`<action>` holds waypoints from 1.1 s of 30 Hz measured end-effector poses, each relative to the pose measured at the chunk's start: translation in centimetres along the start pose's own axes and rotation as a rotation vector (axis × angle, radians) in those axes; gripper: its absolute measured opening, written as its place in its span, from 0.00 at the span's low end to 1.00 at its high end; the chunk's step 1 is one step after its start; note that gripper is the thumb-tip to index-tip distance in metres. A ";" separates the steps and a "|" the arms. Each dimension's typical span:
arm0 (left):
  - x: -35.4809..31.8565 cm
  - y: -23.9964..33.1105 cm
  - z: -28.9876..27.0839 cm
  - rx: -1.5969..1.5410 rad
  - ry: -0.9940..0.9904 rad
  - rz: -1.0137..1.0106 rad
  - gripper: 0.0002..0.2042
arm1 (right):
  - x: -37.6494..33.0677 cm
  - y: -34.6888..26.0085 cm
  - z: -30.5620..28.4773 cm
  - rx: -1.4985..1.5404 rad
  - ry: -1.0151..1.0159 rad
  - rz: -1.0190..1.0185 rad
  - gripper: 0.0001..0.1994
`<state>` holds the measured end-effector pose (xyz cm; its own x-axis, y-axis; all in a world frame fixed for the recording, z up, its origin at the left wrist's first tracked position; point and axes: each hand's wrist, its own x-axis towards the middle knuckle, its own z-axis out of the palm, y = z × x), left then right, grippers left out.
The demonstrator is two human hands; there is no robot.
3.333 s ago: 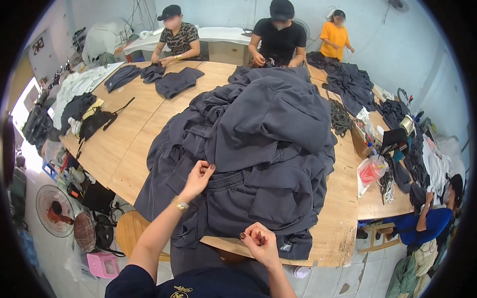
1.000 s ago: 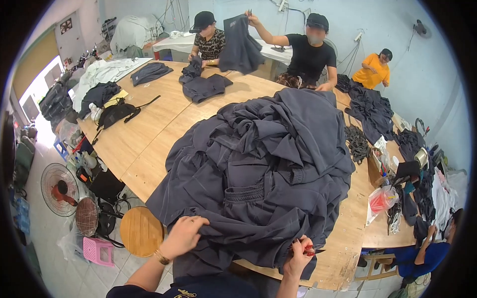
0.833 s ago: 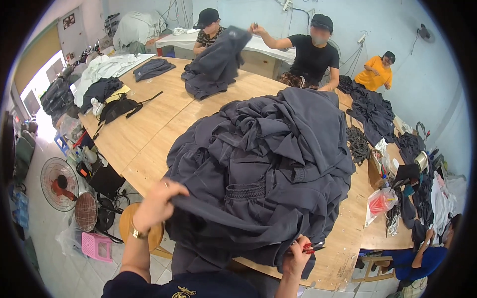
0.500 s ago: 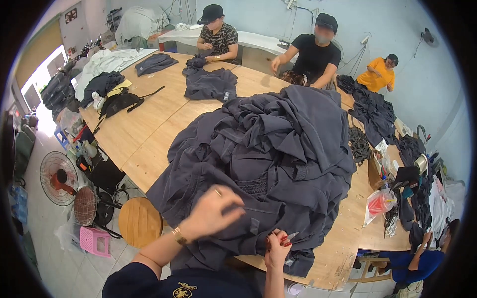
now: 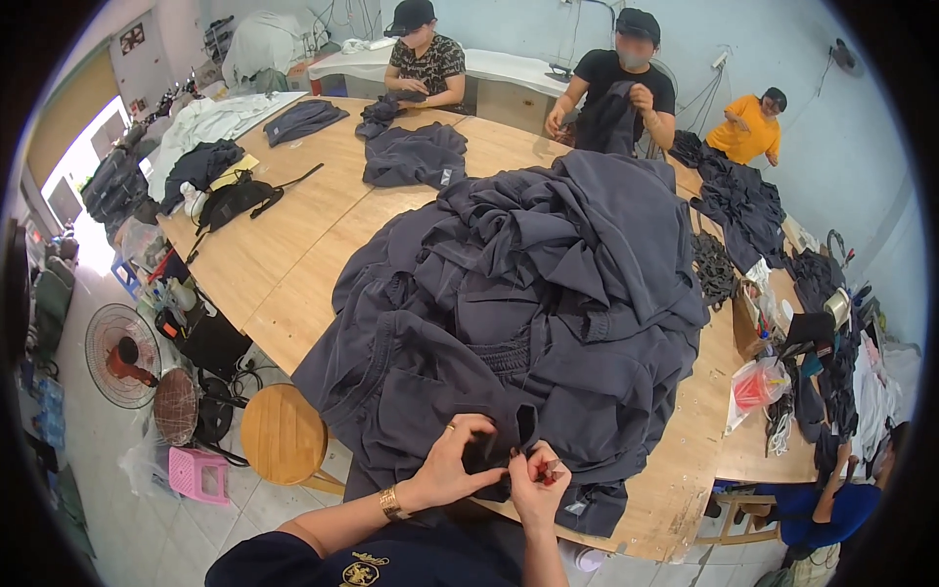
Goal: Using small scissors to trim loose threads from gray garments in a garment manufacturing setting.
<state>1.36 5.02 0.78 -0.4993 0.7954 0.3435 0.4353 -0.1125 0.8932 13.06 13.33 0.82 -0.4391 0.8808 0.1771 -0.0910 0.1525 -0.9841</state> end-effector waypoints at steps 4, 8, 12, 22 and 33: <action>0.7 -0.8 0.0 -0.192 -0.106 -0.248 0.22 | 0.5 -0.3 -0.7 -0.001 0.005 -0.039 0.20; 1.0 -0.1 -1.5 -0.178 -0.051 -0.092 0.09 | 0.5 -2.9 -0.6 0.057 -0.088 -0.041 0.19; 1.5 2.0 -5.2 -0.218 -0.108 -0.084 0.06 | 1.0 -3.1 -1.4 0.018 -0.034 -0.101 0.17; 1.6 0.6 -7.8 0.372 0.402 0.002 0.11 | 4.3 0.4 -0.4 0.125 0.075 0.063 0.19; -0.9 0.3 0.4 -1.133 0.014 -0.636 0.16 | 2.7 -1.4 -0.5 0.103 0.055 0.042 0.21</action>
<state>2.21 4.47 0.58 -0.3933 0.8897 -0.2318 -0.7475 -0.1626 0.6440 12.51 15.72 2.65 -0.3949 0.9092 0.1321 -0.1659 0.0708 -0.9836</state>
